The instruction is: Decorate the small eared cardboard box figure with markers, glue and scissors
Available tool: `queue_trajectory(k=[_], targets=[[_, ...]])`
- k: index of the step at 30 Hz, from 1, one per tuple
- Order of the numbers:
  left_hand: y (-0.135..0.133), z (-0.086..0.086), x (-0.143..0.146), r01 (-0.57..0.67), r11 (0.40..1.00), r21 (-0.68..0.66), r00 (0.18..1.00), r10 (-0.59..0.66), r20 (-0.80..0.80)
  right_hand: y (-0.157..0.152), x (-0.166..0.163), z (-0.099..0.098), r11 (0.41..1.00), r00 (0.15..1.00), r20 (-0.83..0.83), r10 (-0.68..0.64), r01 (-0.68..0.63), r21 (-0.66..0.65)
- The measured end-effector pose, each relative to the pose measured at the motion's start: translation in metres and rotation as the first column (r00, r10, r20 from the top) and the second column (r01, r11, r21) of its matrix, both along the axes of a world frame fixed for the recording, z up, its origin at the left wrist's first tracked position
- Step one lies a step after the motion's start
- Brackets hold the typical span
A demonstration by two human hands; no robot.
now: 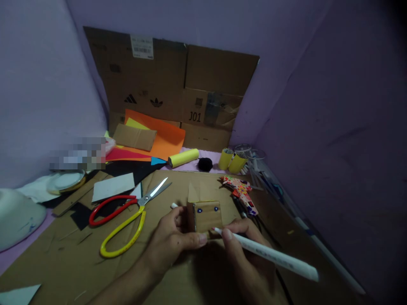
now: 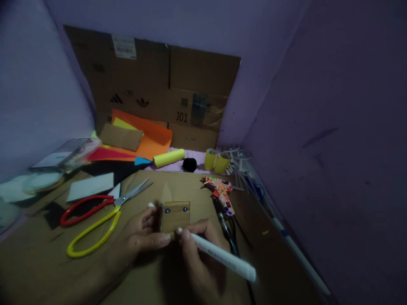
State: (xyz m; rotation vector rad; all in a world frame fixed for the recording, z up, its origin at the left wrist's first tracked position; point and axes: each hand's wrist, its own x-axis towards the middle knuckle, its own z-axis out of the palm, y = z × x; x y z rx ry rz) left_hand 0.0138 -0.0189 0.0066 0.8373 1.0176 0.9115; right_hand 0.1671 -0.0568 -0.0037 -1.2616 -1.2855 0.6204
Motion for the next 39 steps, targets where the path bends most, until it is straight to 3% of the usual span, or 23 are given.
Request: queue_trajectory(k=[5,13,39], targets=[[-0.002,0.008,-0.001,0.015,1.0,0.0,1.0,-0.015,-0.004,-0.001,-0.003,0.004,0.996,0.996,0.018,-0.092,0.092,0.004],[0.0,-0.001,0.0,0.001,1.0,-0.007,1.0,-0.001,0.008,0.004,0.008,0.001,0.992,0.973,0.23,-0.004,-0.025,0.122],[-0.003,0.006,-0.002,0.037,0.999,0.01,0.999,-0.037,0.026,0.003,0.012,-0.003,0.996,0.94,0.336,0.058,-0.075,0.04]])
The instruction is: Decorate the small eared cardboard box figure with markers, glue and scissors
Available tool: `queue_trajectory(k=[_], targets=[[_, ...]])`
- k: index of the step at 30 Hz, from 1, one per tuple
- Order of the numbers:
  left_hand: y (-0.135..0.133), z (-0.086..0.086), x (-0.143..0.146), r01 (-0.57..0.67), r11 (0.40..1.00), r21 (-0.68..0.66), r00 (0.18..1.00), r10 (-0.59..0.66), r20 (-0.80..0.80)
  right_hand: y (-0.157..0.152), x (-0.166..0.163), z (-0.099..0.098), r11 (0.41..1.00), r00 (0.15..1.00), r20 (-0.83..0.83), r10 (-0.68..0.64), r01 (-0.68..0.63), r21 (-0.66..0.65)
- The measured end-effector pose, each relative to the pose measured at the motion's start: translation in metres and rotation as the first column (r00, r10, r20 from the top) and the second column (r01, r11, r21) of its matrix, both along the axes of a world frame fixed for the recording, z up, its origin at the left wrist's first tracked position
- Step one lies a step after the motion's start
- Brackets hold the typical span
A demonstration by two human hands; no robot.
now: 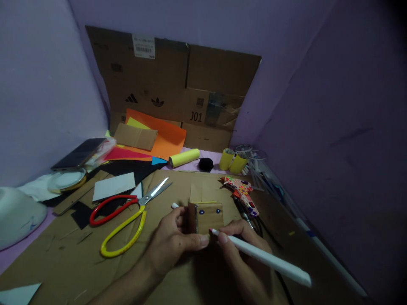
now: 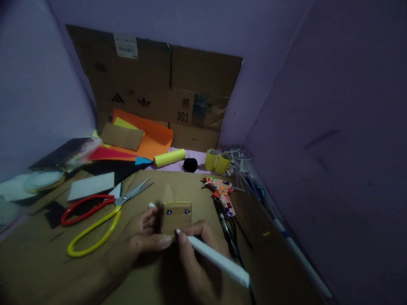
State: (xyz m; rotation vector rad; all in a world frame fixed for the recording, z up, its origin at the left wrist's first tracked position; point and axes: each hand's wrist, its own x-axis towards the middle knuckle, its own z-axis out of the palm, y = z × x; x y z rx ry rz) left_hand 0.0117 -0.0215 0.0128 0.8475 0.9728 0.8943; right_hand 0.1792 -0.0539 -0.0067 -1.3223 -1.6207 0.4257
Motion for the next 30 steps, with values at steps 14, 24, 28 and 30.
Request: queue_trajectory(k=[14,24,28,30], targets=[[0.004,-0.011,0.001,-0.039,0.999,-0.015,0.998,0.039,-0.042,-0.003,-0.014,0.004,0.986,0.968,-0.228,-0.101,0.066,-0.156],[0.004,-0.009,0.002,-0.037,0.999,0.012,0.998,0.037,-0.044,-0.001,-0.017,0.009,0.963,0.906,-0.384,-0.177,0.078,-0.259],[0.001,-0.004,0.0,-0.031,0.999,0.009,0.999,0.031,-0.032,-0.001,-0.016,0.007,0.952,0.875,-0.45,-0.177,0.035,-0.305],[0.0,-0.002,-0.001,-0.027,1.0,0.004,0.999,0.027,-0.032,-0.001,-0.016,0.006,0.95,0.865,-0.471,-0.173,0.021,-0.311]])
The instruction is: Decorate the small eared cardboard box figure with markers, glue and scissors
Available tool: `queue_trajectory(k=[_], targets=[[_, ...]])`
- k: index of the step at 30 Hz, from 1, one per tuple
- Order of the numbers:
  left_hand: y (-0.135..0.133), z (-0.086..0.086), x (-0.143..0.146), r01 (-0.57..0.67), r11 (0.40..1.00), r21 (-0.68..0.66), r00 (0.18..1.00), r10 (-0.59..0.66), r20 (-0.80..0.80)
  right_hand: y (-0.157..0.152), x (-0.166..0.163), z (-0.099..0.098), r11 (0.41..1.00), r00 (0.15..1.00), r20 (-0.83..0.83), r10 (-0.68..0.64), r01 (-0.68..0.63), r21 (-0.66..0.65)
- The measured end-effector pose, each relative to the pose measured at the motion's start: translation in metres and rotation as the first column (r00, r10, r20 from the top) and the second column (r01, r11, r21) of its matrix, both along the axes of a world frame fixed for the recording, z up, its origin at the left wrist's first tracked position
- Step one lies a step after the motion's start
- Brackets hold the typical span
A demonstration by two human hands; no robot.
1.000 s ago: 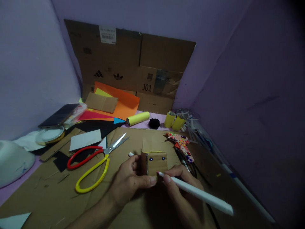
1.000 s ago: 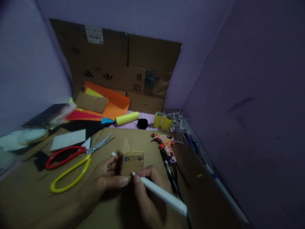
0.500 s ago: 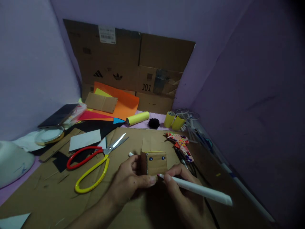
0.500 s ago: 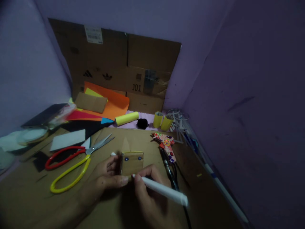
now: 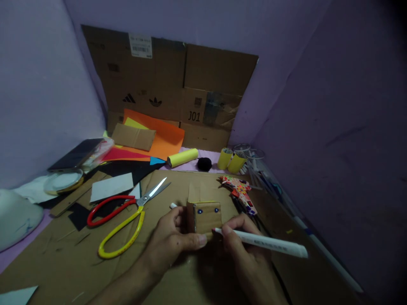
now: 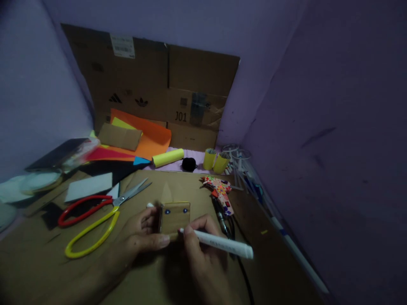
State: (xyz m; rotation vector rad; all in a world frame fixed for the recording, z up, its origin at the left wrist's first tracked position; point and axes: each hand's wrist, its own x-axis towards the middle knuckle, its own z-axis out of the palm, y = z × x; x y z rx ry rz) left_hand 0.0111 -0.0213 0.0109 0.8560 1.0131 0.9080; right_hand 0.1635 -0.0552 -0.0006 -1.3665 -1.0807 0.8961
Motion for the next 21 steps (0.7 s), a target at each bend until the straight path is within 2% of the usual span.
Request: queue_trajectory(k=[9,12,18,21], targets=[[0.0015,-0.0023,0.0017,-0.003,1.0,-0.011,1.0,0.003,0.009,0.0009,0.0001,-0.0018,0.999,0.997,0.08,-0.017,0.014,0.038],[0.0016,-0.0039,0.0018,-0.005,1.0,-0.018,1.0,0.005,0.027,0.0014,0.0016,-0.0022,0.998,0.995,0.103,0.019,-0.025,0.056],[0.0036,-0.0074,0.0019,-0.01,1.0,-0.003,1.0,0.01,0.019,0.0012,0.0037,-0.0003,0.981,0.983,0.084,-0.163,0.152,0.119],[0.0034,-0.0063,0.0016,-0.001,1.0,-0.002,0.999,0.001,0.039,-0.0002,0.0037,0.0003,0.98,0.981,0.131,-0.143,0.122,0.158]])
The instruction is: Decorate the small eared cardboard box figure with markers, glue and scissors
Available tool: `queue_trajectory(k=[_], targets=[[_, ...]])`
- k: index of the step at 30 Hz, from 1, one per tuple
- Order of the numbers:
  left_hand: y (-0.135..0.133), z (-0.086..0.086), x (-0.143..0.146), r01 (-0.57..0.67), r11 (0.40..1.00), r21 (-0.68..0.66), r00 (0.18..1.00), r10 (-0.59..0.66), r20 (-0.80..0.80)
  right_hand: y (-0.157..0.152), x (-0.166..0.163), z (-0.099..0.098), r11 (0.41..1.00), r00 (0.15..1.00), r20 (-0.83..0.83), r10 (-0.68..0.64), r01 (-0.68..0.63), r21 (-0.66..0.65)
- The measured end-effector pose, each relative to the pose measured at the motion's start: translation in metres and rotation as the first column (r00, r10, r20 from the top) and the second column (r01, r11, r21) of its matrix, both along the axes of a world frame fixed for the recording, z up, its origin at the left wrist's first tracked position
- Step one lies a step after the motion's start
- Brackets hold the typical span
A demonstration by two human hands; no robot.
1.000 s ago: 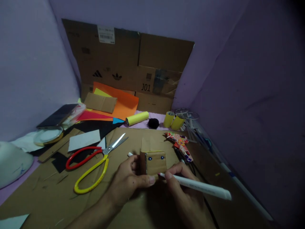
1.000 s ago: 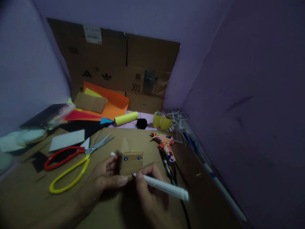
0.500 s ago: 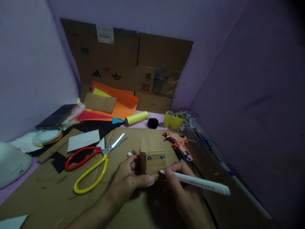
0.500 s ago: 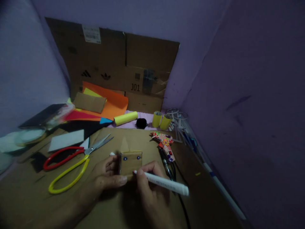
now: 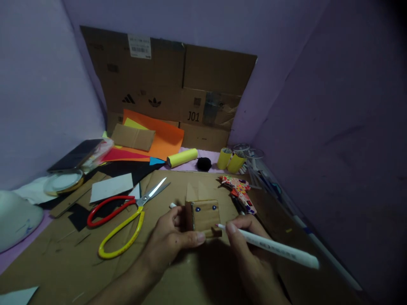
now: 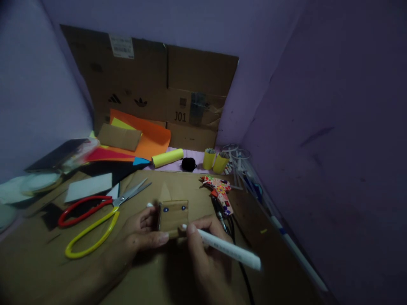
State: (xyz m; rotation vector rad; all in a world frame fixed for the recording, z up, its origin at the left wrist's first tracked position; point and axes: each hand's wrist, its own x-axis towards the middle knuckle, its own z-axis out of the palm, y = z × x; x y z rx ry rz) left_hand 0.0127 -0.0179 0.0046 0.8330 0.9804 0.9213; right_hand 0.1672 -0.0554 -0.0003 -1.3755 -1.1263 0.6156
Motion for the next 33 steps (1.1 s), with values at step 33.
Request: queue_trajectory(k=[33], targets=[[-0.001,0.0012,0.0011,0.01,1.0,-0.015,1.0,-0.01,-0.011,0.0014,0.0035,-0.0038,0.99,0.964,0.246,0.102,-0.124,0.073]])
